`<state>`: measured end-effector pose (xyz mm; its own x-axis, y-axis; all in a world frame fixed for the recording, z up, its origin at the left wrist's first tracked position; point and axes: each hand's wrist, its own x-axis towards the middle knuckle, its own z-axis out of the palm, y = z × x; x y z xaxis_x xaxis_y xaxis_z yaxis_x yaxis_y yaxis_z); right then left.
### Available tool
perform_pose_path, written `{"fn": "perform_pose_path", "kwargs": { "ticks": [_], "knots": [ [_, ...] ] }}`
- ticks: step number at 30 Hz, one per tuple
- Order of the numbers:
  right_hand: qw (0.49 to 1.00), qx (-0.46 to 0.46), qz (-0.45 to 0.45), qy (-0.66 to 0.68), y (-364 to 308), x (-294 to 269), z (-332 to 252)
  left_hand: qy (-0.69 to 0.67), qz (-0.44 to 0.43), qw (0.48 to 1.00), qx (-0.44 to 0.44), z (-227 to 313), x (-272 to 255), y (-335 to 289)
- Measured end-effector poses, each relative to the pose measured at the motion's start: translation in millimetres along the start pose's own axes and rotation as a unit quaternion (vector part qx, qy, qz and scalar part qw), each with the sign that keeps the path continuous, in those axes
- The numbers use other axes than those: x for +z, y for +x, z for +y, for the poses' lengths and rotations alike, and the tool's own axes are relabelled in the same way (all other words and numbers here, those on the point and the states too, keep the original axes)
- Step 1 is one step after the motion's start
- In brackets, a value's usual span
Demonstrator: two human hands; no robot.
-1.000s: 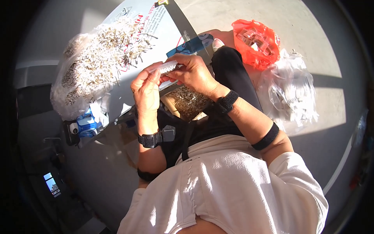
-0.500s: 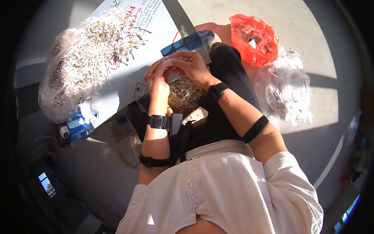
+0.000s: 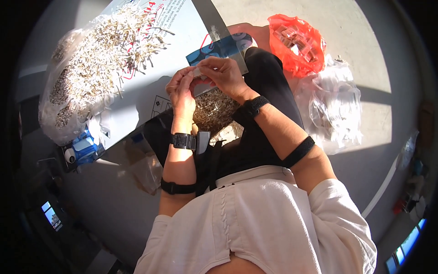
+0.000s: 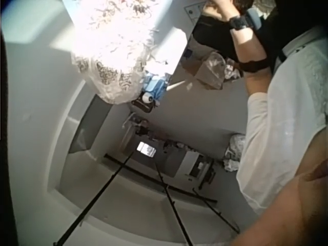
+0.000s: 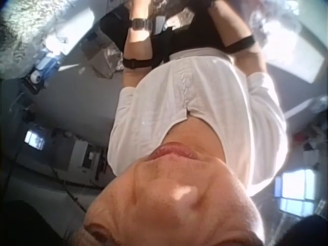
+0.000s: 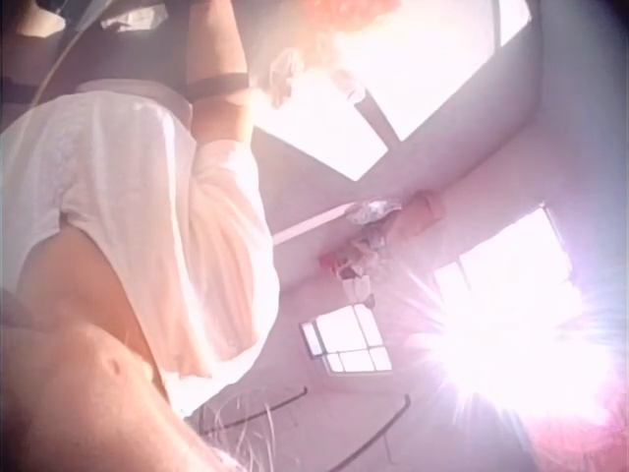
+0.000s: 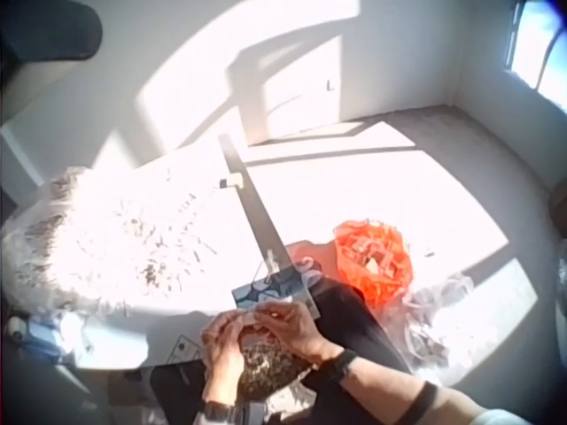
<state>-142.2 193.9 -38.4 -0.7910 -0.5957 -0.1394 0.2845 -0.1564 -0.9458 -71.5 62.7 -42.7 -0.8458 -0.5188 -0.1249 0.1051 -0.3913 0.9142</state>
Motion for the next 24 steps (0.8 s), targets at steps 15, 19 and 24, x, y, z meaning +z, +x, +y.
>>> {"fn": "perform_pose_path", "kwargs": {
  "ticks": [15, 19, 24],
  "knots": [
    [0.888, -0.255, -0.036, -0.382, 3, -14, -19, 0.411, -0.119, 0.887, 0.171, 30, 0, 10],
    [0.866, -0.279, -0.059, -0.411, 8, -11, -22, 0.479, -0.124, 0.844, 0.205, 29, -3, 11],
    [0.846, -0.298, -0.091, -0.434, 19, -16, -20, 0.500, -0.139, 0.831, 0.199, 33, -8, 17]
  ]
}}
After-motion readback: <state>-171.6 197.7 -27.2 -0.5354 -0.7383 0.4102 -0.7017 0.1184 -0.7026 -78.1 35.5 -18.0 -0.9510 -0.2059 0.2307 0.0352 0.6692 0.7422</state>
